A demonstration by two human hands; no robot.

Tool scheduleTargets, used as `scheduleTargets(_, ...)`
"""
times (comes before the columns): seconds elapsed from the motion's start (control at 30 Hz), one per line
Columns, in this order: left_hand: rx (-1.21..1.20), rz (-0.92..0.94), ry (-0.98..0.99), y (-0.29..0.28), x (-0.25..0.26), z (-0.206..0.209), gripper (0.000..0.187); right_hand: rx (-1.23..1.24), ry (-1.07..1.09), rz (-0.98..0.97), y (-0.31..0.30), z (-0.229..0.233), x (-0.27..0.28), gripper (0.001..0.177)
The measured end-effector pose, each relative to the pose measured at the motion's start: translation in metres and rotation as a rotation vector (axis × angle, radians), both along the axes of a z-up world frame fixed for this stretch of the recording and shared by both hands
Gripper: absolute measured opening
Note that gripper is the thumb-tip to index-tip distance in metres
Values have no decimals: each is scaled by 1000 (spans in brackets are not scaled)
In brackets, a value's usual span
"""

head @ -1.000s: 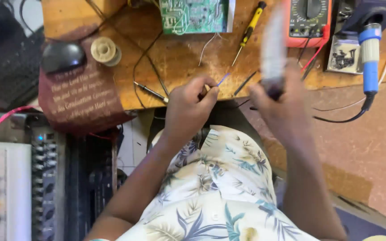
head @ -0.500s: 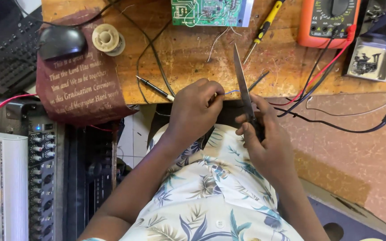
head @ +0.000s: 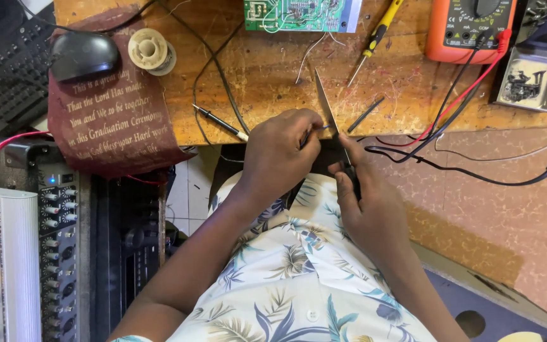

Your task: The person uses a knife to strip the insulation from the ends of red and blue wires. They hold the wire with one hand and carefully scrape the blade along the insulation to expose the inner conductor.

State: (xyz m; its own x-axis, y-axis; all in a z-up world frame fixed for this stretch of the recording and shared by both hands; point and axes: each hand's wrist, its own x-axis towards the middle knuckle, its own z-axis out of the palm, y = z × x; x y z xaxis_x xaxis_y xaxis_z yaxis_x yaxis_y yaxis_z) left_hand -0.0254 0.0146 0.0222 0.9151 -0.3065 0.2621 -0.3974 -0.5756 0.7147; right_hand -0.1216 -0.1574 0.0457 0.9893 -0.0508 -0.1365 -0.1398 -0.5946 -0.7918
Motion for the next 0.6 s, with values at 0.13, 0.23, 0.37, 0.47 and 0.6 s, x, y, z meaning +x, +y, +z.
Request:
scheduleTargets(0.13,2,-14,7,-3,1,-3,5,-107,-37,37,4,5,0,55)
scheduleTargets(0.23,70,-5,-95,-4,1,-10,4,-197,-93,47,5,-6,-1,54)
scheduleTargets(0.37,88,-48,-111,-3,1,-12,7,-293,-160,69,7,-11,2,51)
scheduleTargets(0.47,100,-74,-139,-2,3,-14,9,-287,-222,76,8,-13,9,51)
scheduleTargets(0.6,105,-50,-175,-5,2,-7,2,-267,-258,94,9,-6,12,55)
